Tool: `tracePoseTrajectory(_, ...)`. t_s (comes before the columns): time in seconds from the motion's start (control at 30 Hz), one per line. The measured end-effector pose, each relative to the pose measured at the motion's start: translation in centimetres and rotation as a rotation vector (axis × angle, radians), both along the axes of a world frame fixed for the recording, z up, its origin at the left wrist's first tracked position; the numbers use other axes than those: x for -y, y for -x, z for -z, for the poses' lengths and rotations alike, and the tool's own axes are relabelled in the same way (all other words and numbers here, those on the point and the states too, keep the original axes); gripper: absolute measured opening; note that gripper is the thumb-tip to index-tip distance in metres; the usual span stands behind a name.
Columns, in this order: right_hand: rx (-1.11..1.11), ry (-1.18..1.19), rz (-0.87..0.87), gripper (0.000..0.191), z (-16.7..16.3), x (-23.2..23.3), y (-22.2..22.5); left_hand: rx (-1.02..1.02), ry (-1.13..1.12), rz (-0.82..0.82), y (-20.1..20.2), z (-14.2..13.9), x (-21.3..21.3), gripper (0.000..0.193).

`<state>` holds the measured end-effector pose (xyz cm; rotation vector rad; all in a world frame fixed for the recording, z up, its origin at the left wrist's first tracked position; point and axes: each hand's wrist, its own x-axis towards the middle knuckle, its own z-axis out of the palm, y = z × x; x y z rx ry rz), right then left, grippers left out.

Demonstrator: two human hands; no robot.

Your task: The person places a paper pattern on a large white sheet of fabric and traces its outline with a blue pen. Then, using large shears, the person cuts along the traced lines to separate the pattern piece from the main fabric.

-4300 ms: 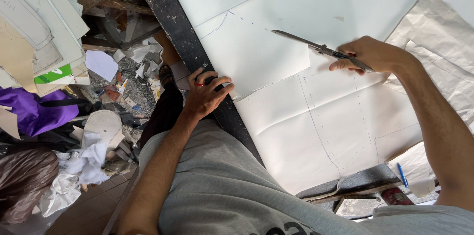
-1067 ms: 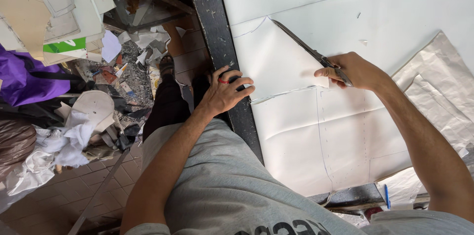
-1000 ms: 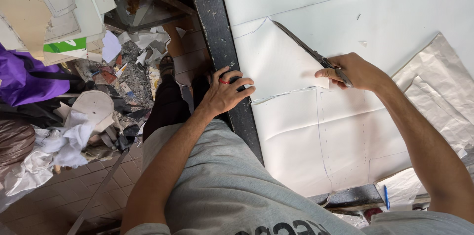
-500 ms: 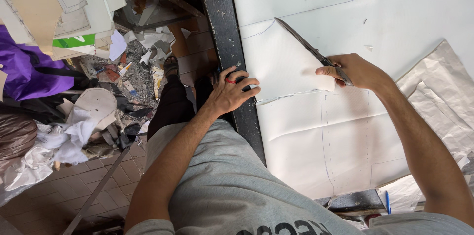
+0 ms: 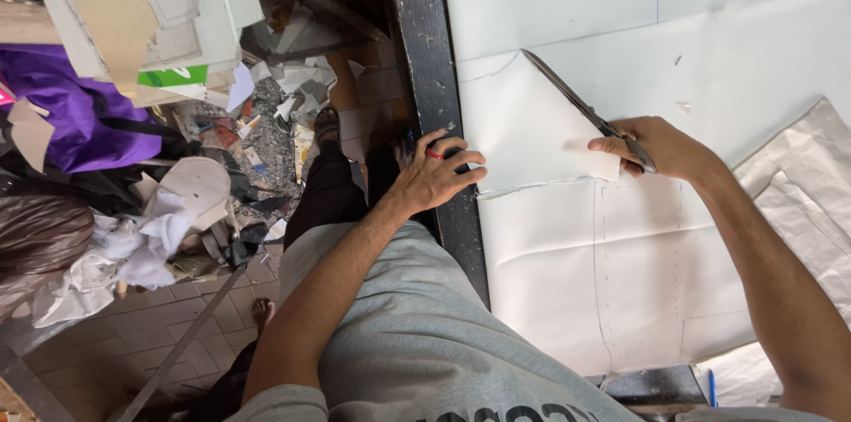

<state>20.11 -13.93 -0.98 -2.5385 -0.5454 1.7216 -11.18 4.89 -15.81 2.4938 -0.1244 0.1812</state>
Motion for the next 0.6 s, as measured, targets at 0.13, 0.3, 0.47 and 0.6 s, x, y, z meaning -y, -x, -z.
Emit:
tracePoseTrajectory(0.13, 0.008, -0.004, -0.018, 0.068, 0.0, -0.1, -0.3, -0.019, 0.002, 0.004, -0.3, -0.4, -0.2, 0.034)
tracePoseTrajectory(0.3, 0.021, -0.027, -0.031, 0.062, 0.0, -0.4, -0.5, -0.026, 0.006, -0.012, -0.3, -1.0, -0.5, 0.033)
tracePoseTrajectory(0.47, 0.035, -0.038, 0.024, 0.060, -0.8, -0.7, 0.1, 0.006, -0.008, -0.014, -0.4, -1.3, -1.1, 0.033)
tracePoseTrajectory(0.6, 0.031, -0.047, 0.116, 0.057, -3.0, -0.2, 1.7, 0.060, 0.015, -0.015, -0.4, -2.1, -1.5, 0.037)
